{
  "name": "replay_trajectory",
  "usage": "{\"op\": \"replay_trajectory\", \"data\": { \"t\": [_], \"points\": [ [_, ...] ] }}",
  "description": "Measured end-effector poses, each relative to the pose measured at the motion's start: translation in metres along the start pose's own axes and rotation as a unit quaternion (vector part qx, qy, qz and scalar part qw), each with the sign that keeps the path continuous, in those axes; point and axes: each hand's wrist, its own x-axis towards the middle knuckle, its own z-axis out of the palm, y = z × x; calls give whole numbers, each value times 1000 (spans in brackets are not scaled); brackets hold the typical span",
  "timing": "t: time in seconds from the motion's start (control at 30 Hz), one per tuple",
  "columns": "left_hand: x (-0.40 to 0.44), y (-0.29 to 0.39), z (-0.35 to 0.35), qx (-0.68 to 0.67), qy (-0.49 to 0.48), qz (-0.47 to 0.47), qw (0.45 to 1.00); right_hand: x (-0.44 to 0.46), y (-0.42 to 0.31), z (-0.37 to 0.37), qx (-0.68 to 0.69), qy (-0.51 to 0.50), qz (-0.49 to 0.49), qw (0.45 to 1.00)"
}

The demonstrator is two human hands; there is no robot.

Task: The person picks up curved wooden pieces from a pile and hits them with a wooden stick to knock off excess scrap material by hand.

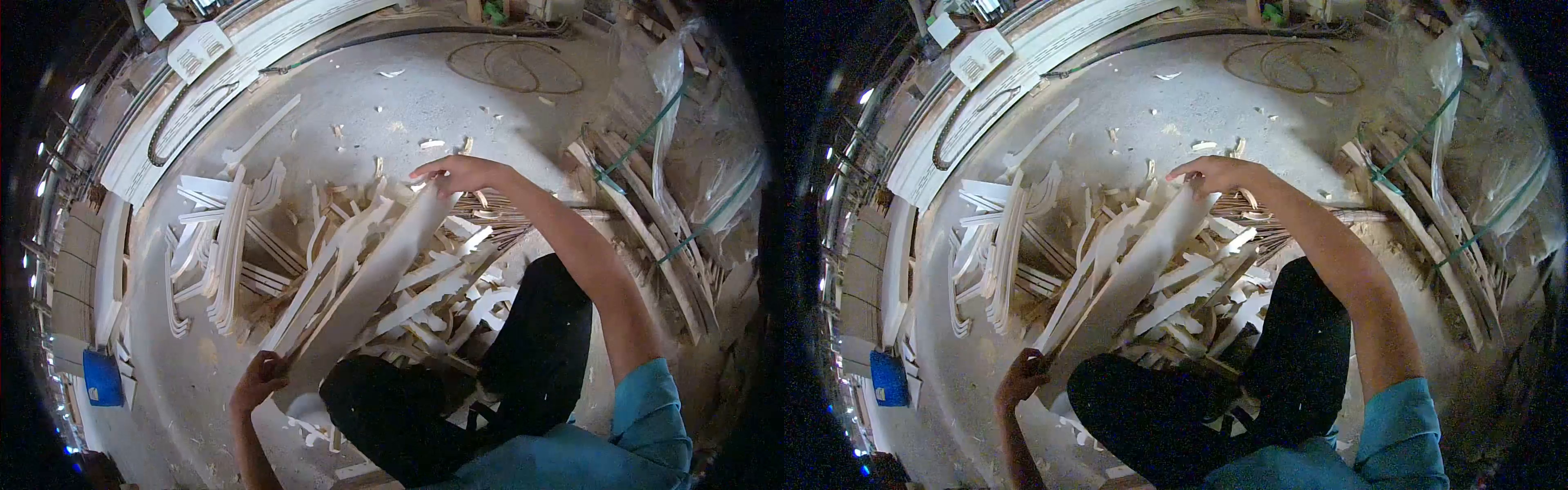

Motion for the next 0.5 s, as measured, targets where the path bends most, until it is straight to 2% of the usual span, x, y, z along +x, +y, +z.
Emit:
{"op": "replay_trajectory", "data": {
  "t": [0.03,0.1,0.13,0.17,0.23,0.3,0.37,0.4,0.43,0.47,0.5],
  "points": [
    [-1,0,1,1,0,-1,1000,0,2,0,-15,-3,-29,999],
    [-5,1,9,43,32,122,991,-1,6,-2,-22,-15,-28,999],
    [-7,1,13,44,31,120,991,-1,7,-2,-31,-27,-29,999],
    [-9,2,16,68,69,108,989,-2,7,-2,-29,-27,-28,999],
    [-14,11,27,93,108,97,985,-3,10,-2,-11,11,-75,997],
    [-19,20,42,196,254,134,938,-7,8,1,-27,46,-74,996],
    [-20,17,55,218,287,151,921,-14,1,5,-42,79,-72,993],
    [-18,12,61,239,319,169,901,-20,-14,2,-98,102,-54,988],
    [-15,8,70,183,332,165,911,-24,-19,3,-154,123,-36,980],
    [-16,4,81,204,346,206,892,-25,-19,8,-155,123,-35,980],
    [-16,8,95,152,352,186,905,-23,-14,14,-178,154,-70,969]
  ]
}}
